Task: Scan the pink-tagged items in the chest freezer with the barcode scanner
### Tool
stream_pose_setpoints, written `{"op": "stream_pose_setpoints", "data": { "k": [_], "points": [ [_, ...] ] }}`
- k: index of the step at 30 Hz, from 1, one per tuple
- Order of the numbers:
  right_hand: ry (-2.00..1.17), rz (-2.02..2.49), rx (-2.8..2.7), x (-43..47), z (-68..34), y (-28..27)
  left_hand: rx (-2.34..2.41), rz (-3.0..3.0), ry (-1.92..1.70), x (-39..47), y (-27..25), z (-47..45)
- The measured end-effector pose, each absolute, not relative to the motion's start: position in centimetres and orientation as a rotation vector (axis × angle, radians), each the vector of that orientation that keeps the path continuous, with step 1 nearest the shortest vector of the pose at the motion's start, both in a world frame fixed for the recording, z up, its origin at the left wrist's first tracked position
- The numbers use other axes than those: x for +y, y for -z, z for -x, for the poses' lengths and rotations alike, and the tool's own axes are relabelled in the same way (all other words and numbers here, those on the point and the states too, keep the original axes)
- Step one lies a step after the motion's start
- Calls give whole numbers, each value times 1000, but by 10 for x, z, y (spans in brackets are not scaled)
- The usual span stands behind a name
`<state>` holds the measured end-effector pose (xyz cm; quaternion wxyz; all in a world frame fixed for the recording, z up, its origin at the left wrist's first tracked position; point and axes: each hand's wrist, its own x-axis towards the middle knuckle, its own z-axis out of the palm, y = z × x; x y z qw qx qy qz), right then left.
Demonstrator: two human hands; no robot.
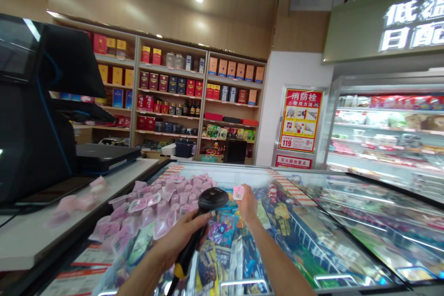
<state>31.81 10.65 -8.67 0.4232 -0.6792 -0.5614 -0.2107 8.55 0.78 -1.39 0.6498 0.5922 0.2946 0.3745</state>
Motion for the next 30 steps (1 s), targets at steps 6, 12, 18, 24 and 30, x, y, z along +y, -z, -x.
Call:
{"op": "stream_pose_setpoints", "data": {
  "k": [6,12,18,24,30],
  "points": [
    [482,1682,-1332,100,-315,78,634,-1299,-785,-12,-1,-87],
    [527,1532,-1323,92,-313,68,659,-1285,-782,-26,-13,-83],
    [495,1504,-1298,94,-314,67,711,-1262,-832,-27,-15,-77],
    [378,1800,-1124,99,-366,106,839,-1205,-945,-10,-5,-57],
    [377,2037,-1021,89,-416,124,890,-1085,-1017,1,11,-41]
  ]
}}
